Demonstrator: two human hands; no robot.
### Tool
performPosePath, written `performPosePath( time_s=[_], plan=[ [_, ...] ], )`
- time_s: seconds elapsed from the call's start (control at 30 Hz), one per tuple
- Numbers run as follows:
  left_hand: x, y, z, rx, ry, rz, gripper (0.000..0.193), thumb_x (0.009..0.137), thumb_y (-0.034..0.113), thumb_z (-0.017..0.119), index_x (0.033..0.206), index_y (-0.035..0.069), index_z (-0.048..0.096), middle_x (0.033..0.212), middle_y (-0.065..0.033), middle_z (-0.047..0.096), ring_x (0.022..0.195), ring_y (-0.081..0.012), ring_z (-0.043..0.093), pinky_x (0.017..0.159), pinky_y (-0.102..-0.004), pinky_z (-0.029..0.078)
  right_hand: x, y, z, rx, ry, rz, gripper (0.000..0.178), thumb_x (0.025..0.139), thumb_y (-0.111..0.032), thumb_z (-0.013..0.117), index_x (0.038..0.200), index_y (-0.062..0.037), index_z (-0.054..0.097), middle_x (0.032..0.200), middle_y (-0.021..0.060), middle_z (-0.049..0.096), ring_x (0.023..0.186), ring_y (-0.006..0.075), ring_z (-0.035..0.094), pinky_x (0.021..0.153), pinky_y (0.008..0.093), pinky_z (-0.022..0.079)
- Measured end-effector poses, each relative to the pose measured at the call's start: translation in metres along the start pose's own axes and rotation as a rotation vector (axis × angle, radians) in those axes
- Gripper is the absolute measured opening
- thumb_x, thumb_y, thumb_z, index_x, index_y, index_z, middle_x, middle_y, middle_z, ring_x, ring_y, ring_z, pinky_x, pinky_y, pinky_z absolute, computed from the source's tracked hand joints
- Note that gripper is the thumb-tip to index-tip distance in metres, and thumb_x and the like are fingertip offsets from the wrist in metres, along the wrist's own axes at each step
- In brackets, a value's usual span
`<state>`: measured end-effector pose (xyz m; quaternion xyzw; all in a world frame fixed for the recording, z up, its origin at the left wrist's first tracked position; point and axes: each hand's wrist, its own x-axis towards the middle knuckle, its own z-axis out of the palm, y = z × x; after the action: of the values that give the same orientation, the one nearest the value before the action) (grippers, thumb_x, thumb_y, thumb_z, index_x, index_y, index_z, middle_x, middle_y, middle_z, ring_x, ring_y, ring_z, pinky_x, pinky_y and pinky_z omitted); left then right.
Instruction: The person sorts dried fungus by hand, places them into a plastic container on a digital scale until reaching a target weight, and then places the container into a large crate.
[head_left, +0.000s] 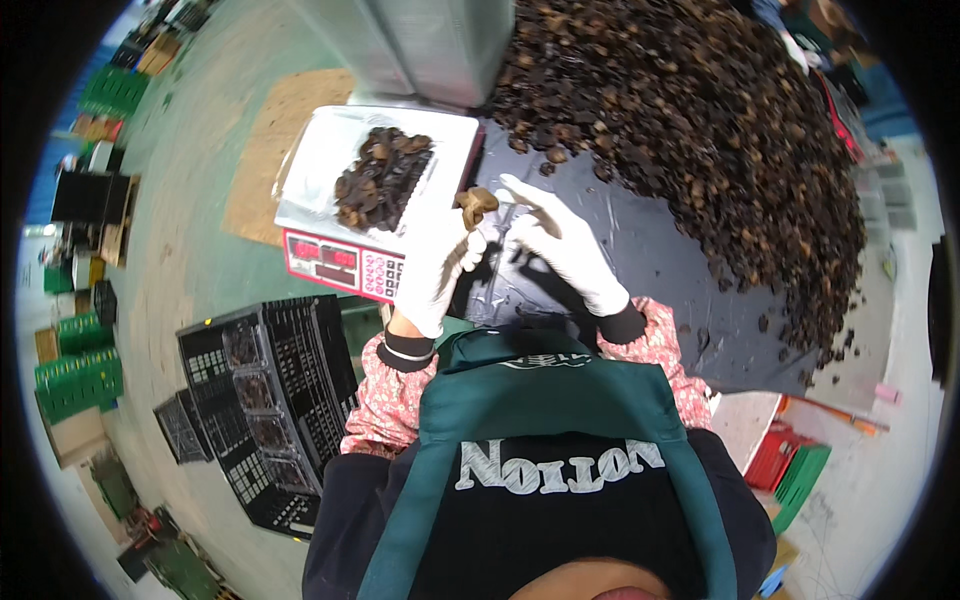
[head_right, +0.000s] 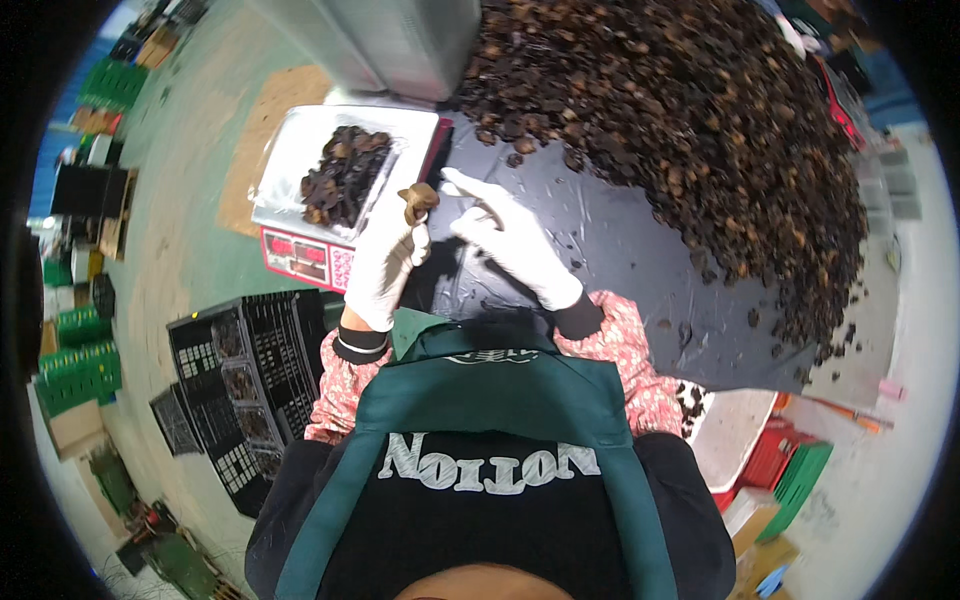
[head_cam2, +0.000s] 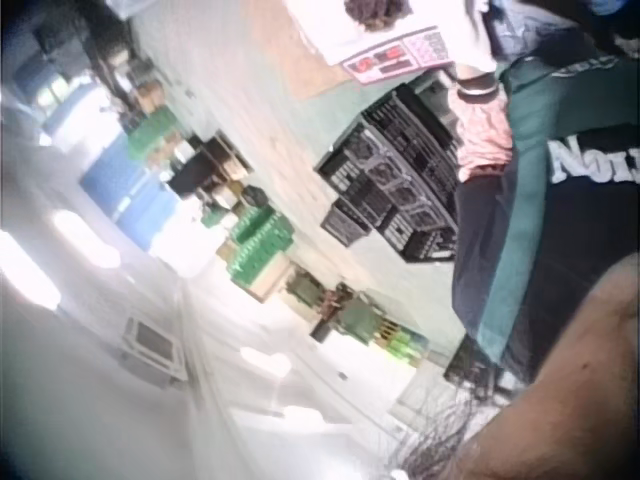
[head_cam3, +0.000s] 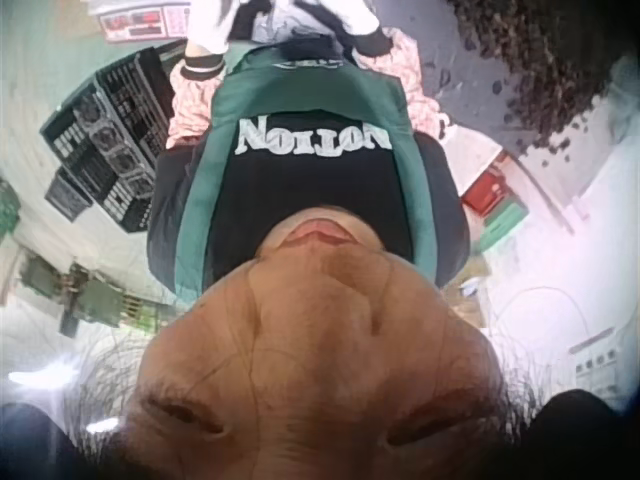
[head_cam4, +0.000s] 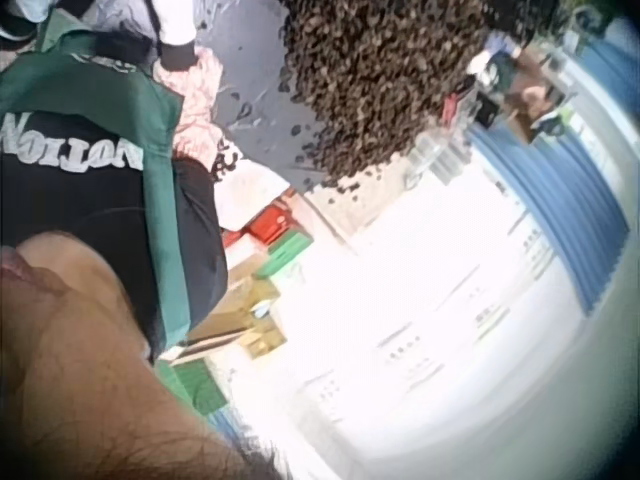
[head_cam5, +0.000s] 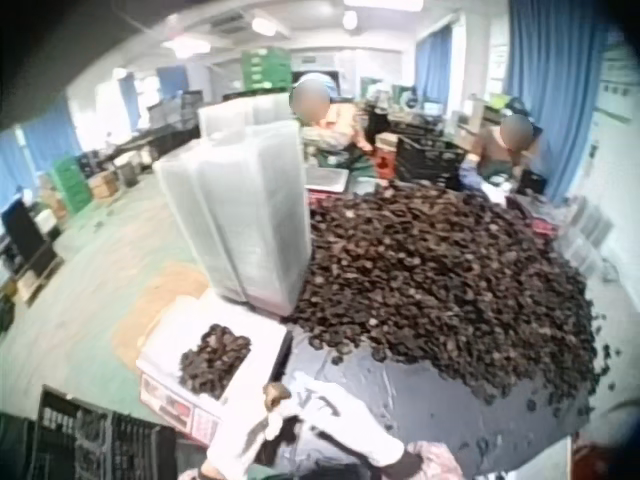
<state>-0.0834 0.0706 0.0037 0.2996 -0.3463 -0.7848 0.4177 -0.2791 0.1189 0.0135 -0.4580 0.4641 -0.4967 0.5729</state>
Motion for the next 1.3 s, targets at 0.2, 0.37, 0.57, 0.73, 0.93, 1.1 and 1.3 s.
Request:
performPosePath(
  time_s=[0.2, 0.37, 0.57, 0.73, 0.93, 1.1, 1.3],
  plan=[
    [-0.003, -0.063, 0.013, 0.168, -0.26, -0.248, 0.029, 0.101, 0.031, 0.054, 0.106, 0.003, 0.061, 0.081, -0.0015, 0.06, 0.071, -0.0091, 0.054, 0.063, -0.0237, 0.044, -0.032, 0.015, -0.016, -0.035, 0.169, 0.04, 0.026, 0.093, -0.01, 0.063, 0.118, -0.0019, 0.064, 0.103, 0.0049, 0.068, 0.088, 0.0096, 0.06, 0.082, 0.0252, 0.05],
    [-0.004, -0.109, 0.027, 0.395, -0.37, -0.483, 0.027, 0.1, 0.026, 0.056, 0.11, 0.003, 0.065, 0.086, -0.0047, 0.067, 0.068, -0.01, 0.059, 0.059, -0.0225, 0.047, -0.128, 0.041, -0.076, -0.02, 0.542, 0.166, 0.021, 0.093, -0.008, 0.061, 0.113, -0.0027, 0.066, 0.09, 0.0017, 0.065, 0.067, 0.0043, 0.052, 0.06, 0.0189, 0.042],
    [-0.002, -0.126, 0.009, 1.095, -0.317, 0.11, 0.013, 0.092, 0.018, 0.06, 0.095, 0.007, 0.065, 0.09, -0.011, 0.066, 0.079, -0.0282, 0.066, 0.071, -0.0362, 0.053, -0.345, 0.089, -0.166, -0.707, 1.098, 0.393, 0.022, 0.092, -0.013, 0.059, 0.11, -0.0044, 0.068, 0.094, 0.0068, 0.068, 0.08, 0.0184, 0.064, 0.074, 0.0306, 0.051],
    [0.011, -0.135, -0.006, 1.338, -0.109, 0.319, 0.017, 0.09, 0.026, 0.061, 0.091, 0.009, 0.064, 0.091, -0.0119, 0.065, 0.084, -0.0326, 0.064, 0.074, -0.0417, 0.052, -0.376, 0.092, -0.178, -1.359, 0.982, 0.594, 0.028, 0.093, -0.017, 0.061, 0.117, -0.0035, 0.066, 0.115, 0.0183, 0.066, 0.102, 0.0339, 0.064, 0.093, 0.0402, 0.049],
    [0.01, -0.139, -0.011, 1.507, -0.352, 0.227, 0.022, 0.09, 0.031, 0.06, 0.093, 0.009, 0.061, 0.092, -0.0127, 0.062, 0.088, -0.0327, 0.062, 0.076, -0.0426, 0.05, -0.197, 0.081, -0.141, -0.766, 0.917, 0.161, 0.023, 0.094, -0.017, 0.062, 0.112, -0.0055, 0.071, 0.106, 0.012, 0.071, 0.1, 0.0216, 0.068, 0.09, 0.0298, 0.05],
    [0.005, -0.13, -0.017, 1.345, -0.251, 0.069, 0.025, 0.094, 0.032, 0.058, 0.097, 0.007, 0.061, 0.095, -0.0162, 0.062, 0.09, -0.0365, 0.062, 0.078, -0.0425, 0.049, -0.04, 0.071, -0.104, -0.922, 0.47, -0.153, 0.022, 0.093, -0.018, 0.062, 0.11, -0.0047, 0.069, 0.103, 0.012, 0.069, 0.096, 0.0267, 0.067, 0.085, 0.0308, 0.052],
    [-0.009, -0.119, -0.023, 1.202, -0.165, 0.079, 0.02, 0.094, 0.027, 0.061, 0.094, 0.007, 0.063, 0.091, -0.0131, 0.064, 0.087, -0.0326, 0.063, 0.077, -0.0398, 0.05, 0.087, 0.089, -0.082, -1.203, 0.589, -0.05, 0.051, 0.087, -0.048, 0.065, 0.12, -0.0083, 0.06, 0.11, 0.0183, 0.064, 0.099, 0.036, 0.064, 0.083, 0.044, 0.053]
  ],
)
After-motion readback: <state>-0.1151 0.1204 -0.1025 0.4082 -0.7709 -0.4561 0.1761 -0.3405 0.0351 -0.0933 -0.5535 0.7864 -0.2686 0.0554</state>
